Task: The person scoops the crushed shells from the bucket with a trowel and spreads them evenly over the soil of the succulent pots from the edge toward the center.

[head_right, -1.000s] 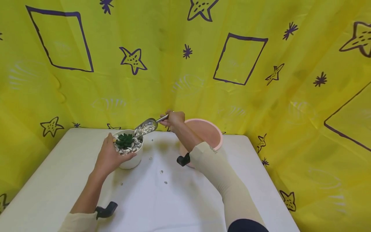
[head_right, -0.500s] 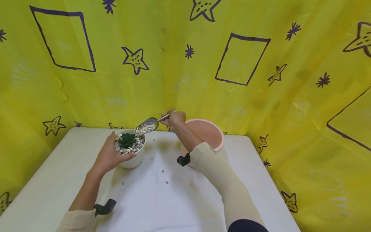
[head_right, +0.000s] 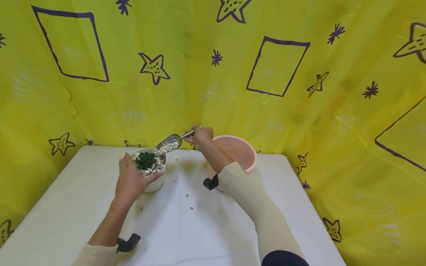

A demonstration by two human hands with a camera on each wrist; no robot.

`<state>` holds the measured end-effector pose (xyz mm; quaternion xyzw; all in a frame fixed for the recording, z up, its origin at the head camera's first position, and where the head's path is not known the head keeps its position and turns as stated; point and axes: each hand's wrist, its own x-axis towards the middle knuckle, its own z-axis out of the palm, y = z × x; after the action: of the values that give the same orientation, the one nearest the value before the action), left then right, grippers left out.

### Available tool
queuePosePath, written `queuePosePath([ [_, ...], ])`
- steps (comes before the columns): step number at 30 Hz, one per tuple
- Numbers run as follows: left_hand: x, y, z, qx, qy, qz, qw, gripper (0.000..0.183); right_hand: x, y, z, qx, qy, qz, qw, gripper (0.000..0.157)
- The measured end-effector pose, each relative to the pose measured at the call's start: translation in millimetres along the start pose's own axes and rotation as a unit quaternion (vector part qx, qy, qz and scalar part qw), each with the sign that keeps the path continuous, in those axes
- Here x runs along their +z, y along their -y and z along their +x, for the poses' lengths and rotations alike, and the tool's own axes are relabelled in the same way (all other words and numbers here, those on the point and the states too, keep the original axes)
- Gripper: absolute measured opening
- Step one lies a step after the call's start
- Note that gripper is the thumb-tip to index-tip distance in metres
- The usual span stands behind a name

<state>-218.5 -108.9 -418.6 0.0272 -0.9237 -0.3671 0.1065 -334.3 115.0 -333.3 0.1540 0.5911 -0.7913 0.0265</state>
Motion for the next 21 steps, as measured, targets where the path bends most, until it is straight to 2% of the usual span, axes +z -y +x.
queuePosePath([
  [4,3.0,-2.9,-0.8,-0.008,-0.017,-0.002,0.9998,0.133,0.5,0,-1,0.000,-0.001,0.000,1.000,0.039],
  [8,0.6,-1.2,0.5,0.003,-0.012,-0.004,0.9999,0.131,1.1,1,-1,-0.003,-0.002,0.008,1.000,0.040],
  [17,-13.0,15.2,10.3,0.050,0.037,-0.021,0.9979,0.130,2.9,1,-2,-0.004,-0.004,0.011,1.000,0.039],
  [21,-18.8,23.4,13.9,0.062,0.069,-0.036,0.9951,0.130,3.4,1,-2,-0.007,-0.004,0.012,1.000,0.039],
])
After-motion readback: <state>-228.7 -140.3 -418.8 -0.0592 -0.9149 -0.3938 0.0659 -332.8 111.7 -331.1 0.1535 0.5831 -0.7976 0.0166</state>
